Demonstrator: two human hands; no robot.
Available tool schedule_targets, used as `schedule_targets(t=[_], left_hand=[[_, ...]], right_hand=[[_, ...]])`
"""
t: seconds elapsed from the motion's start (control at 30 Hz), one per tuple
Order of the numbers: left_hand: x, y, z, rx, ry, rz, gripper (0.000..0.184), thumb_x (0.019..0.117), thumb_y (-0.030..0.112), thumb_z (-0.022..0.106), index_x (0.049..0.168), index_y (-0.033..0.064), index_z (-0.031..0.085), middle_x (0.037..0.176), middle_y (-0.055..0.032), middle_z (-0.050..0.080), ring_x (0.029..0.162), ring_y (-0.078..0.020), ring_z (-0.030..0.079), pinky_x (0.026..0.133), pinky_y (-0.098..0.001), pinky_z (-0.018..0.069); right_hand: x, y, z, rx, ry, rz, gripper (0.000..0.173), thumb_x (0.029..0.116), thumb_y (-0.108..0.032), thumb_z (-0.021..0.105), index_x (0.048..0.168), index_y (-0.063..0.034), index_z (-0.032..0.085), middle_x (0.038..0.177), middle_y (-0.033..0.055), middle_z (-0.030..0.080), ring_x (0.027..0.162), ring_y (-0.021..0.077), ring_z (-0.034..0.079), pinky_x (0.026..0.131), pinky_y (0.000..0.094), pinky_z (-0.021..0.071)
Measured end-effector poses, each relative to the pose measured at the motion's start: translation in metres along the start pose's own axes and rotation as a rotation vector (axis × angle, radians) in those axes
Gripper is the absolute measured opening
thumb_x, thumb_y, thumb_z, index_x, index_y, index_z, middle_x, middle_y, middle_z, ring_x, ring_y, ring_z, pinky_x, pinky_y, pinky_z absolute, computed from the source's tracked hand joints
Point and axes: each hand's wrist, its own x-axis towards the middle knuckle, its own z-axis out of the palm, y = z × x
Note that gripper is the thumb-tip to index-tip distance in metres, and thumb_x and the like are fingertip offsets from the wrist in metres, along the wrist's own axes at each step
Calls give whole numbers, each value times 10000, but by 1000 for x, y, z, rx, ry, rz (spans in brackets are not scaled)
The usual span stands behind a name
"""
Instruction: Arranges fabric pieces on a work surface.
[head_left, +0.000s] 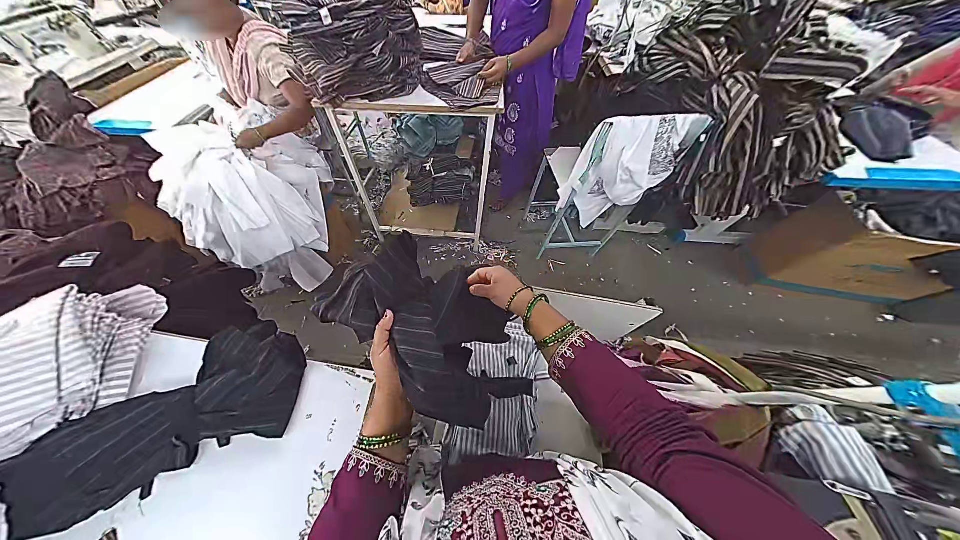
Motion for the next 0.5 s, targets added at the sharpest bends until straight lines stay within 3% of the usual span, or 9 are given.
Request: schedule_targets(t=[0.1,0.17,0.27,0.37,0.5], left_hand=[[4,2,-3,-20,-4,37,347,1115,128,243,1083,96,587,878,45,741,831,-12,720,766,-217,613],[7,3,-4,-16,8,47,353,1119,152,237,1086,89,583,873,37,735,828,-23,721,761,-228,617],[10,3,-1,-2,157,15,295,1120,178,291,1085,76,566,841,18,701,781,-36,705,714,-231,606],[14,-1,-1,36,275,-25,233,1111,177,350,1113,56,549,854,-10,671,766,-42,681,695,-234,588],[16,-6,-3,63,311,-53,211,1103,172,376,1103,53,551,838,-16,660,742,-57,674,679,-251,586]], right_hand=[[-4,-1,5,56,64,-36,232,1025,-72,577,1198,56,662,1147,178,675,1045,175,622,962,338,474],[-9,-3,8,306,120,-33,161,1026,-39,538,1101,55,645,957,79,618,845,77,552,784,255,459],[-17,-6,10,724,160,73,133,1048,-53,491,997,-10,606,807,8,561,695,87,557,676,280,505],[-18,-9,10,919,176,173,124,1051,-81,492,974,-64,588,740,6,543,638,123,551,632,310,503],[-17,-12,12,1001,232,272,130,1067,-154,504,965,-90,554,748,14,516,642,133,534,629,311,488]])
